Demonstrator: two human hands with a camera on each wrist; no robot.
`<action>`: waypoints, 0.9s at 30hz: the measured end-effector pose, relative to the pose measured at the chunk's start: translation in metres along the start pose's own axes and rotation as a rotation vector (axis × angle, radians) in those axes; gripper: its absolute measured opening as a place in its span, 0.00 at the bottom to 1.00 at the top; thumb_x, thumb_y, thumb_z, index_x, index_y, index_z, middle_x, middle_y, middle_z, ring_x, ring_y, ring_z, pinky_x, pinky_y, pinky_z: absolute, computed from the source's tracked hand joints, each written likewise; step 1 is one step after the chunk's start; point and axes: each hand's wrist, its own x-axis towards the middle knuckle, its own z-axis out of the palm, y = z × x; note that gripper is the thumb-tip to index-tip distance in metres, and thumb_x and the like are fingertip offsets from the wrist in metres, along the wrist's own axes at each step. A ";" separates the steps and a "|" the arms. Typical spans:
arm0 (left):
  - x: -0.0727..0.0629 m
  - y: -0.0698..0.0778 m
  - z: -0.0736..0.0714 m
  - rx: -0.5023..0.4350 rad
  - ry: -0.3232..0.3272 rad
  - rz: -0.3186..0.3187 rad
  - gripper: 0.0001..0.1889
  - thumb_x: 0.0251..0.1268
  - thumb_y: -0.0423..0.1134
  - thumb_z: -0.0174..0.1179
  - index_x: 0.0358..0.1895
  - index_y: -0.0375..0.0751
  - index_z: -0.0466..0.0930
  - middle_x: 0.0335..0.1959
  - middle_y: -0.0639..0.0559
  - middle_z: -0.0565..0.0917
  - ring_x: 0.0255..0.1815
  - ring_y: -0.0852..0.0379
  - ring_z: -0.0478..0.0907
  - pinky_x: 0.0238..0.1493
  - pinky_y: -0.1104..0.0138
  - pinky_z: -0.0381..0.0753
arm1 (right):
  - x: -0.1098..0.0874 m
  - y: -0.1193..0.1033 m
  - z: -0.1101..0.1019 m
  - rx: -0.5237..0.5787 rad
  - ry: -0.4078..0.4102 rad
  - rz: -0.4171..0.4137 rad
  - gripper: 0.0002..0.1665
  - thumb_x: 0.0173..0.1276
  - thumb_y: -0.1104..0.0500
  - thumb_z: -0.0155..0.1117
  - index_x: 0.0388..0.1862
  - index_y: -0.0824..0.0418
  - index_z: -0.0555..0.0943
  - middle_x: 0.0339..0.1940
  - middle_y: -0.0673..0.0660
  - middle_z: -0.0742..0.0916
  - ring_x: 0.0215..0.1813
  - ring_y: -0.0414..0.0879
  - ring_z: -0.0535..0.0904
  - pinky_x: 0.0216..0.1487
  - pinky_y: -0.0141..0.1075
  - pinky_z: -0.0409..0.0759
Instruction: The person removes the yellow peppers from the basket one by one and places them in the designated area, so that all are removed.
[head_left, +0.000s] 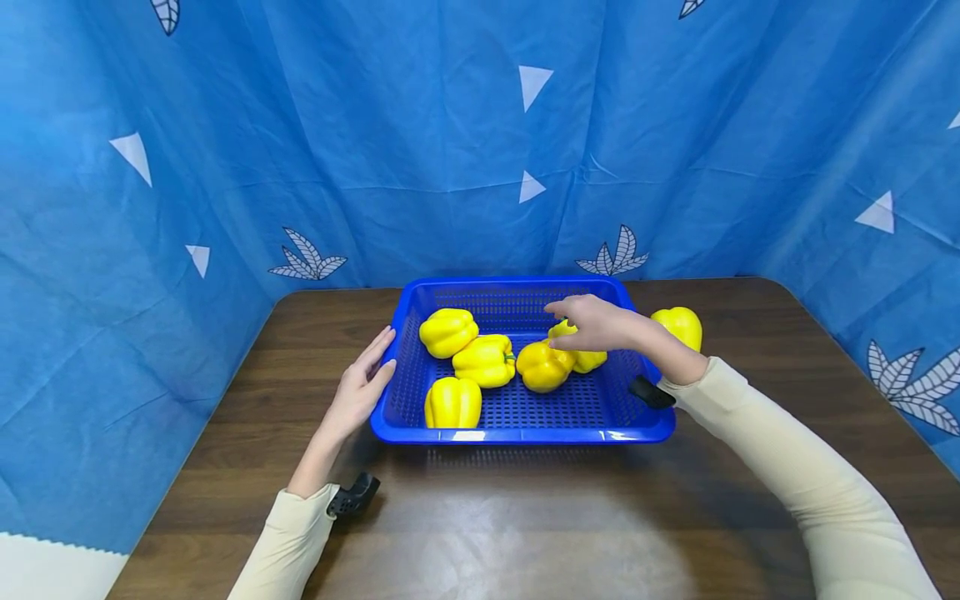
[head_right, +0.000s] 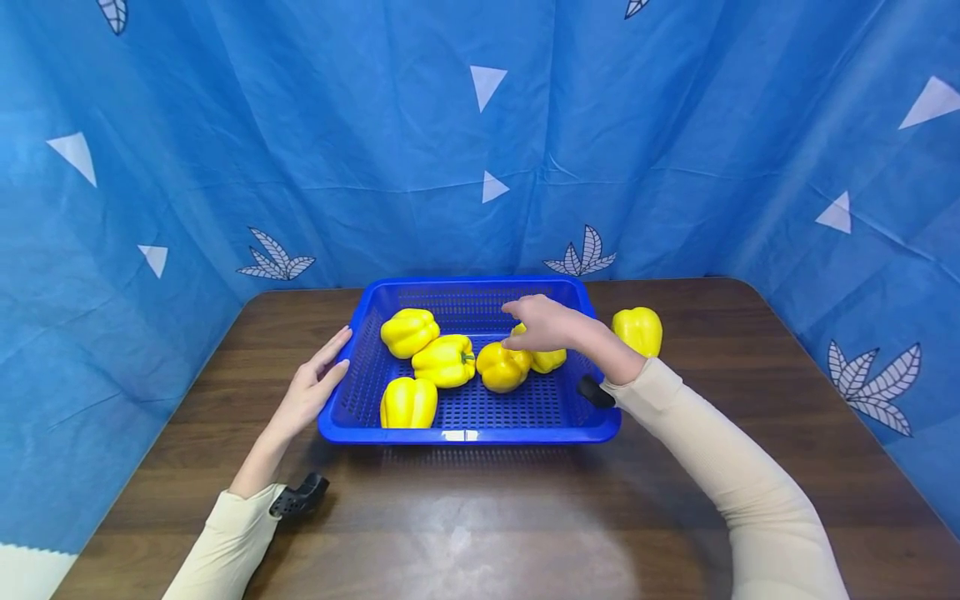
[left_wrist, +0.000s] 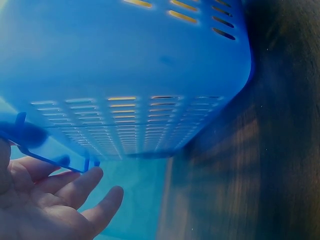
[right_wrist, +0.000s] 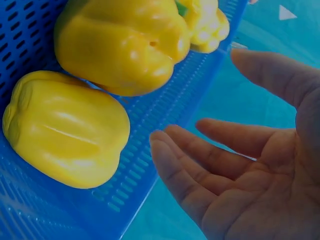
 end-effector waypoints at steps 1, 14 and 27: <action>0.000 0.000 0.000 0.001 0.000 0.002 0.26 0.73 0.37 0.45 0.72 0.39 0.54 0.76 0.42 0.53 0.74 0.39 0.55 0.70 0.50 0.60 | 0.001 0.000 0.001 -0.003 -0.022 -0.003 0.35 0.65 0.54 0.59 0.67 0.70 0.65 0.65 0.68 0.75 0.59 0.62 0.77 0.58 0.51 0.78; 0.000 0.001 0.001 0.007 -0.004 0.006 0.26 0.73 0.38 0.45 0.72 0.39 0.55 0.76 0.42 0.54 0.74 0.39 0.55 0.70 0.51 0.60 | 0.017 -0.004 0.014 -0.052 -0.133 0.011 0.36 0.67 0.51 0.58 0.66 0.71 0.65 0.63 0.68 0.77 0.64 0.60 0.72 0.62 0.50 0.74; 0.001 0.002 0.002 -0.004 -0.010 0.016 0.26 0.73 0.38 0.44 0.72 0.39 0.55 0.76 0.42 0.54 0.75 0.39 0.55 0.70 0.50 0.60 | 0.030 -0.012 0.023 -0.145 -0.220 0.115 0.38 0.65 0.45 0.59 0.67 0.66 0.66 0.65 0.65 0.75 0.69 0.59 0.66 0.69 0.52 0.66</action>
